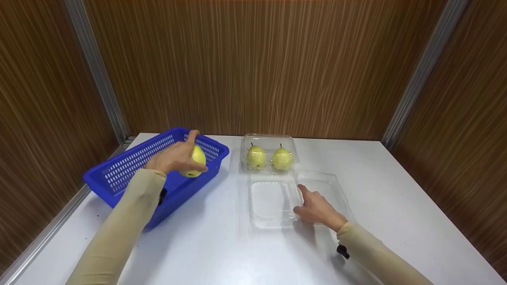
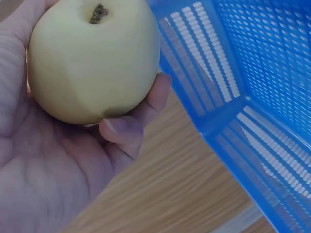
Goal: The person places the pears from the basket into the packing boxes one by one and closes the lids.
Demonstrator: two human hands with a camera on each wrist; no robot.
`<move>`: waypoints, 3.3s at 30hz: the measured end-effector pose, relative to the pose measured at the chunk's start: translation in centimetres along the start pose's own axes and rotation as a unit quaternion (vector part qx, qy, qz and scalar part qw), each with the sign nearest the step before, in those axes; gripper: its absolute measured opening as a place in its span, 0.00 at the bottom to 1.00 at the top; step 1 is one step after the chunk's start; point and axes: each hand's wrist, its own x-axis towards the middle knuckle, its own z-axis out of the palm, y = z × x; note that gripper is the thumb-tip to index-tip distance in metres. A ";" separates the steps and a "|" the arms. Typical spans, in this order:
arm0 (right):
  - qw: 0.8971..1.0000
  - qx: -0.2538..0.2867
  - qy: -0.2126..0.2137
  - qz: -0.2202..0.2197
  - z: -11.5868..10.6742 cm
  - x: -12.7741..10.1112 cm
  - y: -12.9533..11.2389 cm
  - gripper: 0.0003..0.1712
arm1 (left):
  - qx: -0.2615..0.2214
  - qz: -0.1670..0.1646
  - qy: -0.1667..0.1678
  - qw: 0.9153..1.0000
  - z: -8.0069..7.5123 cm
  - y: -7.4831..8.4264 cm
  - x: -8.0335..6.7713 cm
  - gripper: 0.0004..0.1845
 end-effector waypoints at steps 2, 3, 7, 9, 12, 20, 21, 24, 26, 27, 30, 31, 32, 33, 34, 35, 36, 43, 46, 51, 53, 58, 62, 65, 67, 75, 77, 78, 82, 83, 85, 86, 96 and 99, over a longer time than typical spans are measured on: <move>1.000 0.001 0.000 0.003 0.0 0.0 0.0 0.44 | 0.006 0.009 0.004 1.000 0.2 0.9 0.4 0.61; 1.000 0.001 0.000 0.003 0.0 0.0 -0.1 0.44 | 0.008 0.015 0.005 1.000 0.3 1.3 0.6 0.61; 1.000 -0.004 0.001 0.007 -0.1 -0.1 -0.1 0.44 | 0.017 0.059 0.006 0.998 1.1 3.0 1.2 0.54; 1.000 -0.008 0.003 0.009 -0.1 -0.1 -0.1 0.43 | 0.024 0.086 0.008 0.996 1.7 3.7 1.5 0.51; 1.000 -0.011 0.004 0.010 -0.1 -0.1 -0.3 0.44 | 0.016 0.135 0.014 0.991 2.7 4.9 1.7 0.47; 1.000 -0.006 0.004 0.013 0.1 0.2 -0.5 0.44 | -0.031 0.209 -0.001 0.977 5.9 8.0 1.8 0.46; 1.000 -0.007 0.004 0.014 0.1 0.2 -0.5 0.44 | -0.038 0.208 -0.006 0.977 6.5 8.3 1.8 0.44; 1.000 -0.011 0.001 0.016 0.1 0.4 -0.7 0.43 | -0.049 0.203 -0.023 0.978 8.0 9.0 1.9 0.41; 1.000 -0.013 -0.002 0.018 0.1 0.4 -0.8 0.44 | -0.054 0.207 -0.032 0.976 9.0 9.3 1.9 0.40; 1.000 -0.014 -0.003 0.019 0.1 0.4 -0.9 0.44 | -0.054 0.211 -0.033 0.975 9.4 9.5 2.0 0.40; 1.000 -0.013 -0.006 0.023 0.1 0.5 -1.0 0.44 | -0.049 0.227 -0.023 0.972 10.3 9.9 2.1 0.40; 1.000 -0.012 -0.007 0.025 0.0 0.5 -1.0 0.45 | -0.049 0.230 -0.019 0.972 10.5 10.1 2.2 0.40; 1.000 -0.011 -0.007 0.027 0.0 0.5 -1.0 0.45 | -0.049 0.234 -0.015 0.971 10.6 10.2 2.3 0.40; 1.000 -0.010 -0.007 0.028 0.0 0.5 -1.0 0.45 | -0.050 0.236 -0.013 0.970 10.7 10.4 2.4 0.40; 1.000 -0.009 -0.008 0.029 -0.1 0.5 -1.0 0.45 | -0.050 0.236 -0.012 0.970 10.9 10.5 2.4 0.40; 1.000 -0.010 -0.007 0.029 -0.1 0.5 -0.9 0.45 | -0.049 0.237 -0.011 0.970 11.0 10.6 2.5 0.41; 1.000 -0.009 -0.006 0.029 -0.1 0.5 -0.9 0.45 | -0.049 0.239 -0.010 0.970 11.1 10.8 2.5 0.41; 1.000 0.000 0.000 0.015 0.1 0.6 -0.6 0.45 | -0.028 0.253 -0.014 0.967 13.1 11.5 2.4 0.40; 1.000 -0.001 0.005 0.007 0.2 0.5 -0.6 0.44 | -0.002 0.269 -0.019 0.963 14.2 11.7 2.3 0.38; 1.000 -0.010 0.002 0.013 0.2 0.5 -0.8 0.43 | 0.024 0.284 -0.015 0.958 15.5 11.9 2.0 0.37; 1.000 -0.014 -0.001 0.016 0.1 0.6 -0.8 0.43 | 0.027 0.284 -0.016 0.958 15.8 11.8 2.0 0.36; 1.000 -0.015 0.002 0.013 0.2 0.6 -0.9 0.43 | 0.022 0.286 -0.032 0.957 16.4 11.6 2.3 0.35; 1.000 -0.012 0.002 0.010 0.3 0.6 -0.8 0.43 | 0.014 0.285 -0.039 0.958 16.6 11.5 2.6 0.34; 1.000 -0.010 0.001 0.004 0.3 0.6 -0.8 0.43 | 0.017 0.281 -0.045 0.958 16.5 11.6 2.9 0.34; 1.000 -0.008 0.002 0.002 0.3 0.6 -0.8 0.43 | 0.021 0.279 -0.055 0.959 16.4 11.6 3.0 0.33; 1.000 -0.007 0.000 0.010 0.3 0.7 -0.8 0.42 | 0.017 0.279 -0.116 0.953 15.7 12.2 3.3 0.27; 1.000 -0.005 0.003 0.004 0.3 0.7 -0.8 0.41 | 0.011 0.277 -0.123 0.953 15.8 12.2 3.2 0.25; 1.000 -0.004 0.006 0.000 0.3 0.6 -0.8 0.40 | 0.011 0.276 -0.122 0.953 15.9 12.3 3.2 0.25; 1.000 -0.004 0.020 -0.021 0.3 0.5 -0.7 0.38 | 0.029 0.265 -0.093 0.959 16.2 12.3 3.1 0.26; 0.999 -0.004 0.023 -0.024 0.3 0.5 -0.7 0.38 | 0.037 0.263 -0.078 0.961 16.3 12.3 3.1 0.26; 0.999 -0.004 0.023 -0.028 0.3 0.5 -0.6 0.38 | 0.052 0.257 -0.053 0.964 16.5 12.2 3.1 0.27; 0.999 -0.004 0.023 -0.029 0.3 0.5 -0.6 0.39 | 0.059 0.259 -0.042 0.963 16.6 12.2 3.1 0.28; 1.000 -0.005 0.018 -0.017 0.4 0.6 -0.7 0.42 | 0.017 0.297 -0.056 0.953 16.8 12.4 3.3 0.24; 1.000 -0.006 0.015 -0.016 0.4 0.6 -0.6 0.42 | 0.025 0.280 -0.056 0.958 16.8 12.6 3.3 0.25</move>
